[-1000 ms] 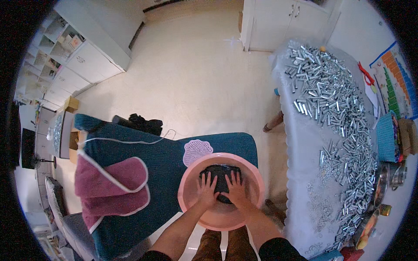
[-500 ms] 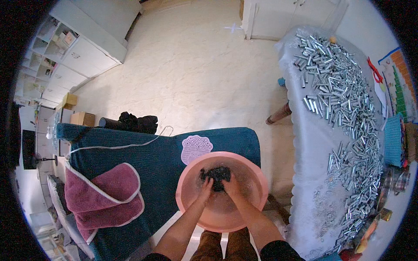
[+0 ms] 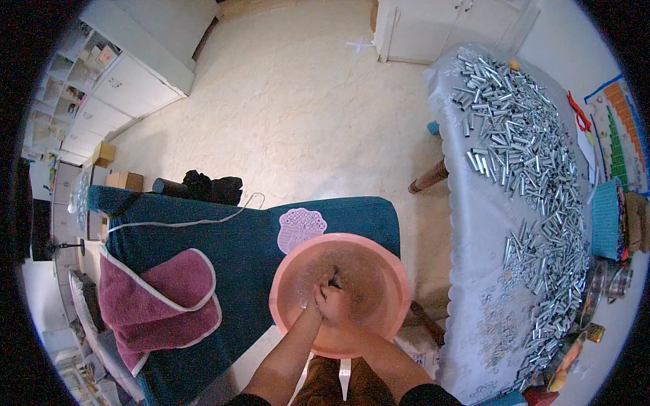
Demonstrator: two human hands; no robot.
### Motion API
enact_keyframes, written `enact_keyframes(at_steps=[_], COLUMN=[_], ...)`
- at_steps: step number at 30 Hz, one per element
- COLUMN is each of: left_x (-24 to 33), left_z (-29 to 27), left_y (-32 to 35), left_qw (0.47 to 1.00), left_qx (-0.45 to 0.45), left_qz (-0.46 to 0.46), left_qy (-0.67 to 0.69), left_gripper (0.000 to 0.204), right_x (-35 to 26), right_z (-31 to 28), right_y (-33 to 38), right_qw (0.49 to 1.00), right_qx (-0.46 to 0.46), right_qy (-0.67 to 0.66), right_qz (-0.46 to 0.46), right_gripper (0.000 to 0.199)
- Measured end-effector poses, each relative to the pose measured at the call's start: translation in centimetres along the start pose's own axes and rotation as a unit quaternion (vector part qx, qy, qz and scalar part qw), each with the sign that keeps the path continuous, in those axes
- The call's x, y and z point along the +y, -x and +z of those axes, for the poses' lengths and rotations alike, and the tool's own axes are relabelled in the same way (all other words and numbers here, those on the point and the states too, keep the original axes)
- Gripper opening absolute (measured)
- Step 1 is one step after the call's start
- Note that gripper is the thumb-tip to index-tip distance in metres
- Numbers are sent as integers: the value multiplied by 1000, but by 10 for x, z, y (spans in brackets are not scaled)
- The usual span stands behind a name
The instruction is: The person wipes the surface of a dark wooden door with a purple cloth. They move to a pink basin to wet and wring out the cloth, then return to the door to continue wiping the frame and glass panels. The person cleans the door systematically from the bottom to the top.
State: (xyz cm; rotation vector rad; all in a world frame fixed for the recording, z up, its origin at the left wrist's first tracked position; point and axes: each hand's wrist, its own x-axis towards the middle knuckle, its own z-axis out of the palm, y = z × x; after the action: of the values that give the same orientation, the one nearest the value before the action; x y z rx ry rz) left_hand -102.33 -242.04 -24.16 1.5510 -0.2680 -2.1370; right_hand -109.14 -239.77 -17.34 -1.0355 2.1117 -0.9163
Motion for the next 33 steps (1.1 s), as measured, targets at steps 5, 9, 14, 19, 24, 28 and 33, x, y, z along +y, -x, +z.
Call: enact_keyframes(at_steps=[5,9,14,19,24,28,33], left_x=[-10,35,-7,15,28,29,2], left_z=[10,54,-46,-16,18,14,-3], left_y=[4,44,-52,-20,-2,-6,-22], left_qw=[984,918,862,880,995,991,988], left_qx=[110,87,80,33,1,-35,-61], left_qz=[-50,60,259,120,-104,-111,-94], left_qy=[-129,-381,-428,-458,-13,66,103], left_gripper=[49,49,55,68,58,55,51], right_x=[30,55,87,106,63,22,-20], right_z=[0,-36,-29,4,21,4,-18], right_y=[-36,-51,-33,-22,2,21,3], right_qw=[989,991,976,990,928,952,994], right_qx=[-34,17,-56,1,-51,-103,-53], right_qy=[120,110,202,56,-301,-239,-44], right_qz=[79,72,-62,130,214,160,80], right_gripper=[36,34,44,39,29,29,34])
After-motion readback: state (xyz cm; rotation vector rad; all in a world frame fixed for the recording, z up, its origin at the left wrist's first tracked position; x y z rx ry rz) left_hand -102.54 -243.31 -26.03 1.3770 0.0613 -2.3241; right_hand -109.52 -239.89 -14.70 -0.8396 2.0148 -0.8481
